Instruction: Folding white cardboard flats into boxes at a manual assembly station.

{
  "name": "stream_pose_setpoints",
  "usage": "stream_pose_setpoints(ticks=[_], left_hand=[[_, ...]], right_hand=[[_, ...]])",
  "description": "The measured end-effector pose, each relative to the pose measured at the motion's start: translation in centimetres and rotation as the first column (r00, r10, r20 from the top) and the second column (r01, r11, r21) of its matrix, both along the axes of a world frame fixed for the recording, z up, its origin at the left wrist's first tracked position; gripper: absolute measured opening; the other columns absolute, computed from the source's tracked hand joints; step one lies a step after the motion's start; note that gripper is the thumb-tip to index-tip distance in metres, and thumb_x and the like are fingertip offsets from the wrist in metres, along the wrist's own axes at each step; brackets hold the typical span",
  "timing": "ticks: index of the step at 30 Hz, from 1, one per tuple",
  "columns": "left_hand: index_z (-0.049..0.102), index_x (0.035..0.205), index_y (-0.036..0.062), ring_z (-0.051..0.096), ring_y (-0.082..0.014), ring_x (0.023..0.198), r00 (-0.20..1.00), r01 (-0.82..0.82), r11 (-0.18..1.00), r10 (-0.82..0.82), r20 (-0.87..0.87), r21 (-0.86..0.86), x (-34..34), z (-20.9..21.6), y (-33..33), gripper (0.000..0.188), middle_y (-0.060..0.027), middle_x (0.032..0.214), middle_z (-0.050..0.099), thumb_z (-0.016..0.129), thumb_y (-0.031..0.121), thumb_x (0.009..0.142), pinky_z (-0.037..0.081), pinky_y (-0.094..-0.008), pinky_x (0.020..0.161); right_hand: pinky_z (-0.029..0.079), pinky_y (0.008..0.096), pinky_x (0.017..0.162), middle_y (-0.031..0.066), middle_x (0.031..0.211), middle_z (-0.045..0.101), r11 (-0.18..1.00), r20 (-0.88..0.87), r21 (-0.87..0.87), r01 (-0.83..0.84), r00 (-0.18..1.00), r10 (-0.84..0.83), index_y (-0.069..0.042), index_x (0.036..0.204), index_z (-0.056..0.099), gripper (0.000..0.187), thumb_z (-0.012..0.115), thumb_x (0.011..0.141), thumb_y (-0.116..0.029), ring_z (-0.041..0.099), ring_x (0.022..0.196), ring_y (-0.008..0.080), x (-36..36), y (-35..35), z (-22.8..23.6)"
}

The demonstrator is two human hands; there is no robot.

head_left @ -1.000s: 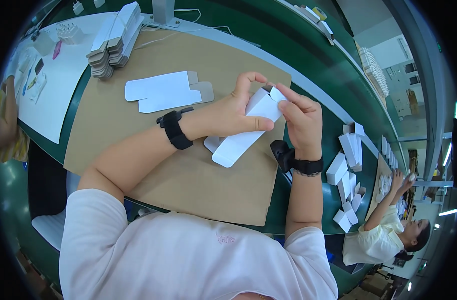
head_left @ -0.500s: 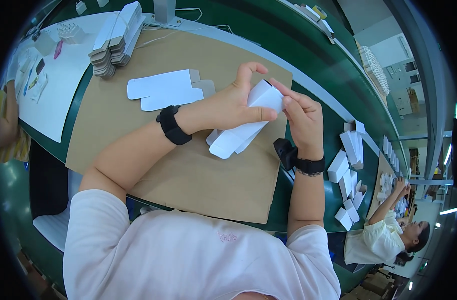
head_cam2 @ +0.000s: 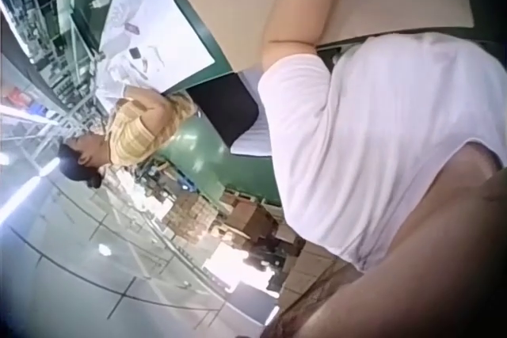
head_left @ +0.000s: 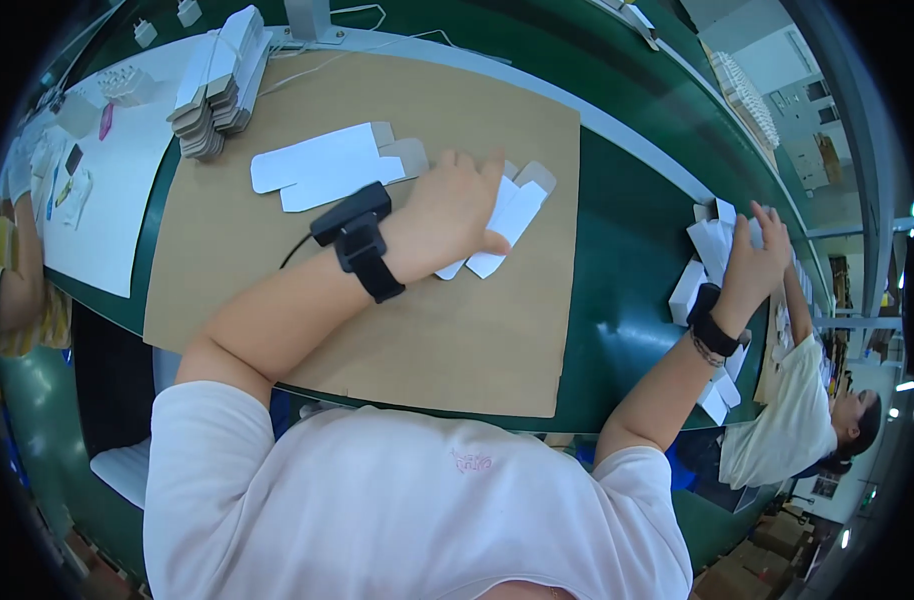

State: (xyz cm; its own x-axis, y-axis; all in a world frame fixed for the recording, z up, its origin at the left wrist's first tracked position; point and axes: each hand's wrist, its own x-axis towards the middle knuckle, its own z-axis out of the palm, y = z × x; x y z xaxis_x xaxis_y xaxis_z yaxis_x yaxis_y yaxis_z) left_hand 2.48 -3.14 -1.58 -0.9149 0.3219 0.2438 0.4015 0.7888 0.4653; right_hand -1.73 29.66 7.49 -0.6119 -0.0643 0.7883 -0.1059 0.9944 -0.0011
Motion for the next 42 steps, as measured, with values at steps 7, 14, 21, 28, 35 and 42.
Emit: stream_pose_setpoints(ticks=[7,14,21,28,35,42], left_hand=[[0.039,0.123,-0.0078,0.051,-0.0392,0.095,0.99,0.0,1.0,0.0,0.14,0.001,-0.5,-1.3,0.4,0.082,-0.0266,0.095,0.055,0.079,0.024,0.059,0.045,-0.0408,0.081],[0.038,0.126,-0.0041,0.048,-0.0409,0.105,0.973,-0.065,0.994,0.044,0.227,0.087,-1.0,-0.8,1.1,0.08,-0.0282,0.109,0.052,0.077,0.018,0.059,0.04,-0.0396,0.091],[0.048,0.117,-0.0028,0.053,-0.0128,0.068,0.886,-0.225,0.734,-0.119,0.448,0.641,-1.7,1.2,0.0,0.052,-0.0023,0.074,0.053,0.067,0.003,0.069,0.045,-0.0255,0.066],[0.052,0.108,-0.0012,0.043,-0.0062,0.06,0.936,-0.209,0.528,-0.135,0.324,0.823,-1.6,1.8,0.1,0.036,0.0036,0.065,0.042,0.063,0.003,0.074,0.039,-0.0217,0.055],[0.023,0.136,0.011,0.056,-0.0182,0.085,0.912,0.106,0.696,-0.353,0.21,0.71,-0.9,1.2,0.7,0.077,-0.0088,0.092,0.055,0.07,0.017,0.075,0.045,-0.0309,0.078],[-0.001,0.142,0.0163,0.057,-0.0206,0.095,0.89,0.089,0.51,-0.426,0.161,0.855,-1.0,0.8,1.0,0.093,-0.0135,0.109,0.055,0.067,0.033,0.081,0.045,-0.0333,0.084]], right_hand=[[0.05,0.0264,0.066,0.0129,0.088,0.065,0.831,0.623,-0.543,-0.121,0.606,0.495,-0.009,0.115,0.059,0.04,0.066,0.076,-0.014,0.062,0.073,0.016,1.8,-11.5,-6.6],[0.041,0.0373,0.089,0.017,0.112,0.054,0.852,0.679,-0.405,-0.331,0.515,0.523,-0.011,0.131,0.04,0.068,0.068,0.07,-0.007,0.046,0.106,0.0319,-0.2,-13.8,-9.1],[0.046,0.0312,0.077,0.0138,0.111,0.053,0.797,0.514,-0.431,-0.423,0.611,0.602,-0.013,0.126,0.048,0.061,0.071,0.07,-0.011,0.051,0.096,0.023,-0.5,-13.3,-7.5],[0.046,0.0205,0.067,0.0022,0.079,0.061,0.385,0.343,-0.92,-0.074,0.322,0.882,0.001,0.102,0.056,0.025,0.065,0.084,-0.015,0.057,0.071,0.0088,0.9,-15.0,-6.7],[0.045,0.0224,0.07,-0.0001,0.079,0.057,0.345,0.302,-0.893,-0.29,0.183,0.936,-0.003,0.087,0.056,0.021,0.072,0.075,-0.009,0.055,0.075,0.0086,0.0,-13.0,-5.1],[0.041,0.0215,0.072,-0.0003,0.085,0.047,0.136,0.017,-0.951,-0.279,0.39,0.92,-0.005,0.088,0.051,0.022,0.07,0.078,-0.01,0.048,0.079,0.0081,2.1,-16.2,-5.5]])
